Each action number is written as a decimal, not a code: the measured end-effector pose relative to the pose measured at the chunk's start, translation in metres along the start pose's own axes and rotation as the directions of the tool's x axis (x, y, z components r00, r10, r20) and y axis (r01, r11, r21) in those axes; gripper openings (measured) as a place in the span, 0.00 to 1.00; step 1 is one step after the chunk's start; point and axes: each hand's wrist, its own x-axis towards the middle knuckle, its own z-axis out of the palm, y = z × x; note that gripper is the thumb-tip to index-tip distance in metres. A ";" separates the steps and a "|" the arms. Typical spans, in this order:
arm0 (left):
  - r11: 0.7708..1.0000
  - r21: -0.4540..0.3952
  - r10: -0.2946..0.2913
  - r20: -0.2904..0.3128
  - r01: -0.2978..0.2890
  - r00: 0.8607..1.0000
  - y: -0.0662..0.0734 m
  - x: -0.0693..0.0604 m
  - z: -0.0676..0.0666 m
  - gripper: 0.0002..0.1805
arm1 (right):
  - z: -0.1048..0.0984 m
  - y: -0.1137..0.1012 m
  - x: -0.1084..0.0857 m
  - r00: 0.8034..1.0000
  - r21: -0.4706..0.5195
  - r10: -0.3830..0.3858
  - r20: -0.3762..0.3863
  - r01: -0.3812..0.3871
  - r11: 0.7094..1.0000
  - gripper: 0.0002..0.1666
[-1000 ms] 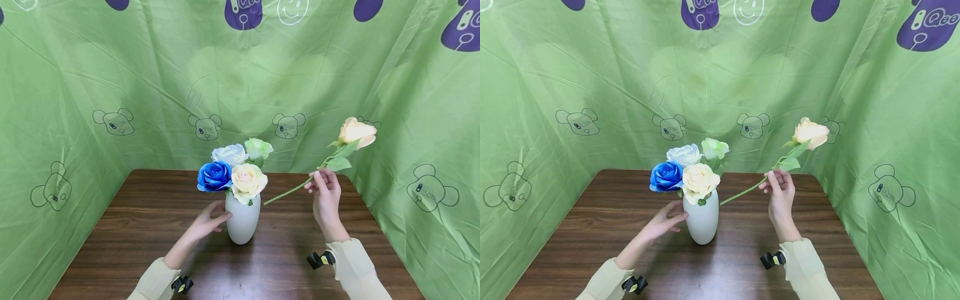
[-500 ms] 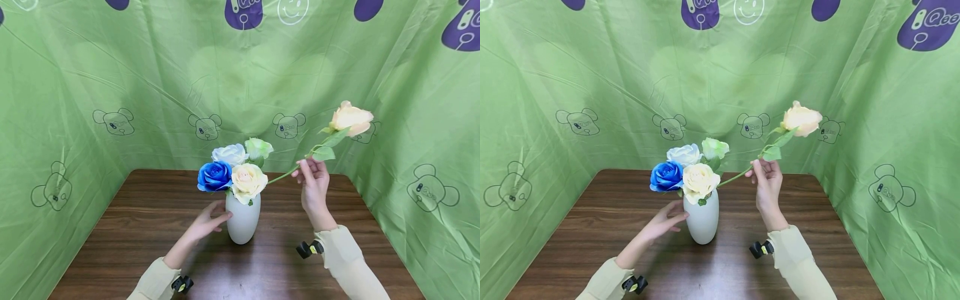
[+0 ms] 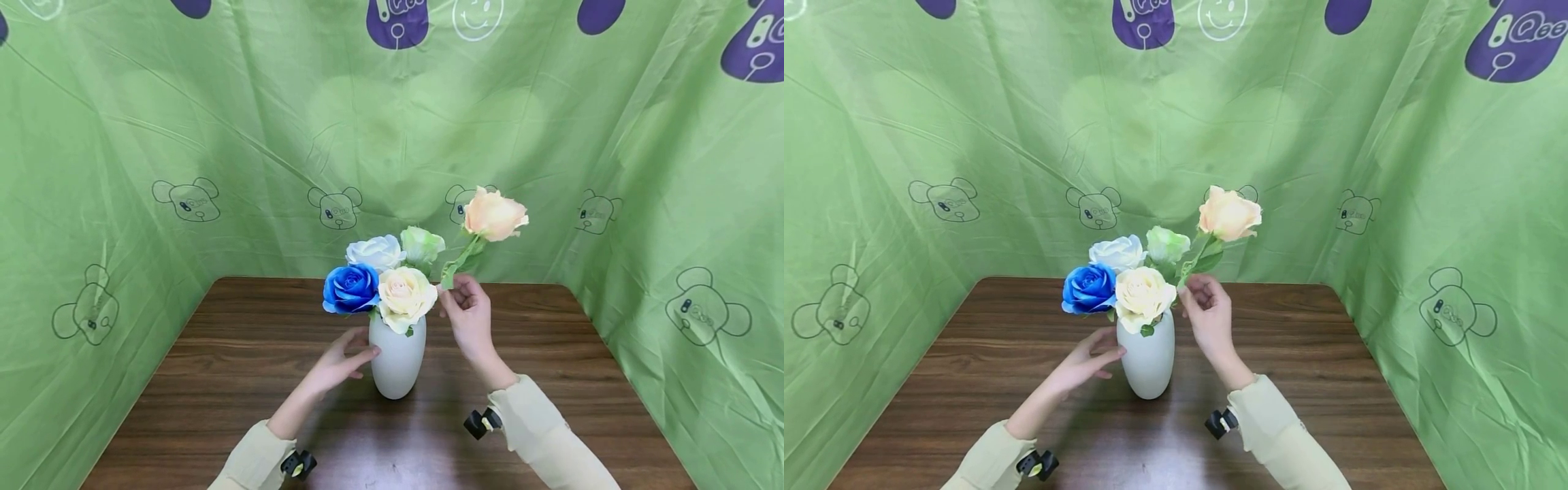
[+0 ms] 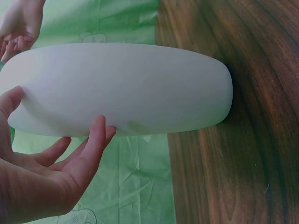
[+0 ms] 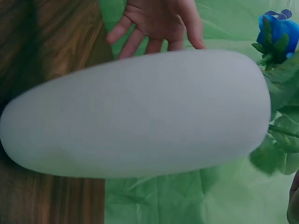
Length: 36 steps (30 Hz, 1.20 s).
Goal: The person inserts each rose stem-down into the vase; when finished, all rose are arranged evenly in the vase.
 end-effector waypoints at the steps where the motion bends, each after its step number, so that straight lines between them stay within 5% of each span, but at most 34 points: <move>1: 1.000 0.002 0.002 0.001 -0.002 1.000 0.000 0.000 0.000 0.28 | 0.001 0.001 -0.002 1.000 -0.006 0.003 0.001 -0.003 1.000 0.11; 9: 1.000 -0.002 0.003 0.000 -0.003 1.000 -0.001 0.001 0.000 0.29 | 0.010 -0.016 -0.003 0.995 -0.135 -0.100 -0.028 0.095 0.986 0.07; 17: 1.000 -0.003 -0.004 0.006 0.004 1.000 0.001 0.001 0.000 0.29 | 0.024 -0.036 -0.003 0.981 -0.338 -0.184 0.054 0.192 0.921 0.08; 27: 1.000 -0.004 0.001 0.003 -0.001 1.000 0.000 0.001 0.000 0.29 | 0.032 -0.030 -0.014 0.994 -0.421 -0.102 0.035 0.107 0.901 0.10; 36: 1.000 0.000 0.000 0.005 0.000 1.000 0.001 0.001 0.000 0.29 | 0.024 0.015 -0.025 0.999 -0.483 -0.027 0.026 0.037 0.875 0.12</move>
